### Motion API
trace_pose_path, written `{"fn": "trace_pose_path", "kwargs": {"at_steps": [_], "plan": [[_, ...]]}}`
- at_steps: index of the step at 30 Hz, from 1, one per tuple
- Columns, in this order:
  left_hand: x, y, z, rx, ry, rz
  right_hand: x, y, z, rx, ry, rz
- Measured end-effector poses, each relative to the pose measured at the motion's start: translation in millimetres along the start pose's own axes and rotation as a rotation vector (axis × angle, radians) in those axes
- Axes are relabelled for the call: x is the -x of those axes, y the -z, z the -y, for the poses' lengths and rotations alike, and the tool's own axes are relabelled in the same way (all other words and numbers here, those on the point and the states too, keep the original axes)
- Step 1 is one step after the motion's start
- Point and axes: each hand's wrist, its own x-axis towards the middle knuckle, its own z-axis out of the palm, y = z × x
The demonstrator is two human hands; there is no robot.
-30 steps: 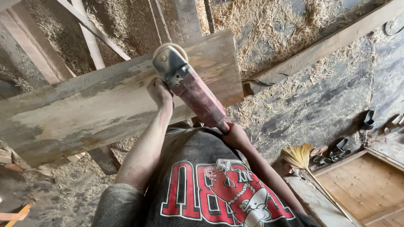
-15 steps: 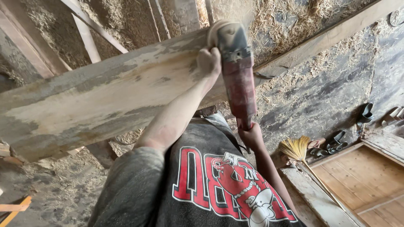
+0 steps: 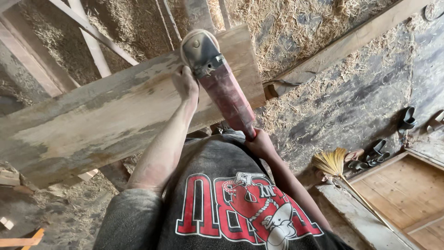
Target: The person uses a handheld electric sander to smooth the surface of a large wooden plank resting on a workbench. They move the sander back and forth across the plank's surface, generating sawdust, and then set the tool down on the floor.
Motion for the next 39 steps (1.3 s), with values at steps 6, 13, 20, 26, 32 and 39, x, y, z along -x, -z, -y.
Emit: {"fn": "trace_pose_path", "kwargs": {"at_steps": [6, 13, 20, 26, 32, 39], "plan": [[21, -69, -7, -0.123, 0.105, 0.152, 2, 25, -29, -0.066, -0.140, -0.071], [35, -136, -40, -0.268, -0.058, 0.161, -1, 44, -45, -0.227, -0.215, -0.121], [-5, -89, -31, -0.321, 0.029, 0.156, -19, 26, -16, -0.148, -0.083, -0.094], [11, -48, -4, -0.078, 0.070, 0.119, -2, 22, -18, -0.034, -0.146, -0.031], [40, -106, -10, -0.228, -0.016, 0.138, 10, 37, -44, -0.206, -0.209, -0.092], [32, -141, -53, -0.383, -0.041, 0.125, -1, 34, -47, -0.453, -0.187, -0.116]]}}
